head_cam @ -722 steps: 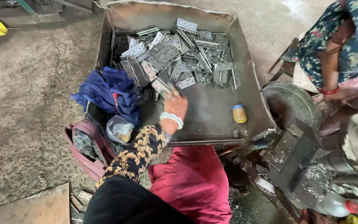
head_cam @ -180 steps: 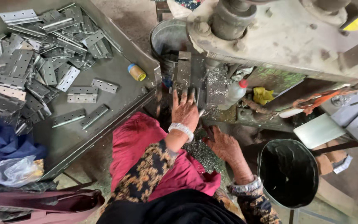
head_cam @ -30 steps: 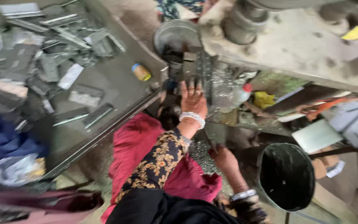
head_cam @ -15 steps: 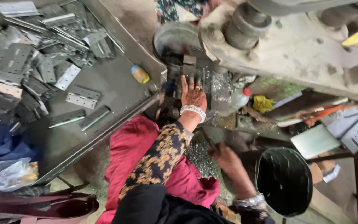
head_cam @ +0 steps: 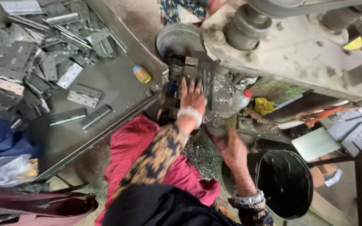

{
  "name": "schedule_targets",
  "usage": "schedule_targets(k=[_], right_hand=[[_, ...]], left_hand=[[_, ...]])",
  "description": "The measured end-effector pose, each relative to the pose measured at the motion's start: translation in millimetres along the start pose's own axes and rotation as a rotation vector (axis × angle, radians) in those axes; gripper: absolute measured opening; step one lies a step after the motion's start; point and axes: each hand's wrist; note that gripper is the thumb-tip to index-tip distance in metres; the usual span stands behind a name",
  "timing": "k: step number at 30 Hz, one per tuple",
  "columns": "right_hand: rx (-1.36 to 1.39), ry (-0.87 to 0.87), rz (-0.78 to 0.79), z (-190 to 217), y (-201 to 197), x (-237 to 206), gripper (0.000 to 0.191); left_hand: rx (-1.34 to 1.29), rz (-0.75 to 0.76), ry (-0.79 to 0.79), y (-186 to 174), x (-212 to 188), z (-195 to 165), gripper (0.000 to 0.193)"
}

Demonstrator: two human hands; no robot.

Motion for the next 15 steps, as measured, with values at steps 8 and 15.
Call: schedule_targets(k=[8, 15], right_hand=[[-0.075, -0.079, -0.108, 34, -37, 23, 0.054], [-0.062, 0.034, -0.023, 19, -34, 24, 0.056]], left_hand=[[-0.437, -0.342, 0.389, 42, -60, 36, 0.029], [-0.313, -0.065, -0.14, 0, -4, -54, 0.038]])
Point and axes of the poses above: each hand's wrist, its own x-axis towards the middle knuckle, its own y-axis out of the palm, z = x × y, and after that the axes turned 11 degrees about -y, right-handed
